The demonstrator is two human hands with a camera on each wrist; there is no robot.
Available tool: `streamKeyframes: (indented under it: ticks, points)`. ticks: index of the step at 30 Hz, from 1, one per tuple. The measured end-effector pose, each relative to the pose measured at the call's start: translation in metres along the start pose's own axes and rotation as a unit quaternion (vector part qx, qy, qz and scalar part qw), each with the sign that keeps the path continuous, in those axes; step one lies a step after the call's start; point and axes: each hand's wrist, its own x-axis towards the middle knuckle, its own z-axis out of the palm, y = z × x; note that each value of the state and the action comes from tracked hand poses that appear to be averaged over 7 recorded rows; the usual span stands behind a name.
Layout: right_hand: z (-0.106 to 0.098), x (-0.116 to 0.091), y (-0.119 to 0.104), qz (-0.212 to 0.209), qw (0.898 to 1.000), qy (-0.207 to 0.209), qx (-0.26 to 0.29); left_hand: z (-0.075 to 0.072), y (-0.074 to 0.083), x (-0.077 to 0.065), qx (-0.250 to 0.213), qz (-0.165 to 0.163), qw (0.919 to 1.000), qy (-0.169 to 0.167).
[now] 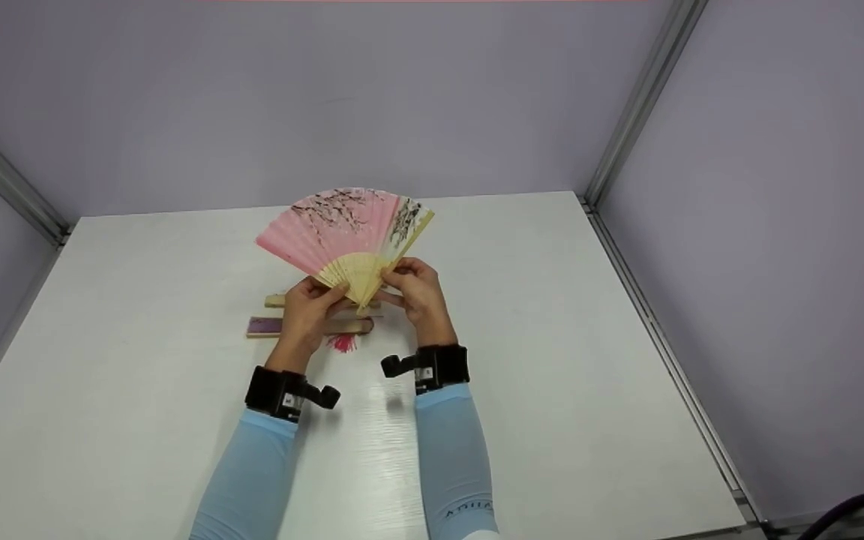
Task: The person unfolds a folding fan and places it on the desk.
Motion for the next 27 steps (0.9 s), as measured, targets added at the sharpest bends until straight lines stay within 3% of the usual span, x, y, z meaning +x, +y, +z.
streamKeyframes:
  ticks: [10, 14, 21, 24, 27]
  points:
    - [-0.007, -0.004, -0.003, -0.014, 0.999, 0.004, 0.045, 0.006, 0.0, 0.001, -0.012, -0.016, 0.9998, 0.001]
    - [-0.007, -0.007, -0.003, -0.014, 0.997, -0.002, 0.075, 0.008, 0.0, 0.003, -0.055, -0.012, 0.9983, 0.009]
    - [0.008, -0.005, 0.005, -0.012, 0.982, 0.01, 0.189, 0.015, -0.003, 0.005, -0.178, 0.02, 0.9811, 0.074]
    - [0.016, -0.004, 0.008, -0.022, 0.979, 0.022, 0.202, 0.018, -0.004, 0.005, -0.18, 0.031, 0.9767, 0.113]
    - [0.021, -0.004, 0.01, -0.04, 0.979, 0.033, 0.197, 0.02, -0.005, 0.004, -0.168, 0.041, 0.9773, 0.123]
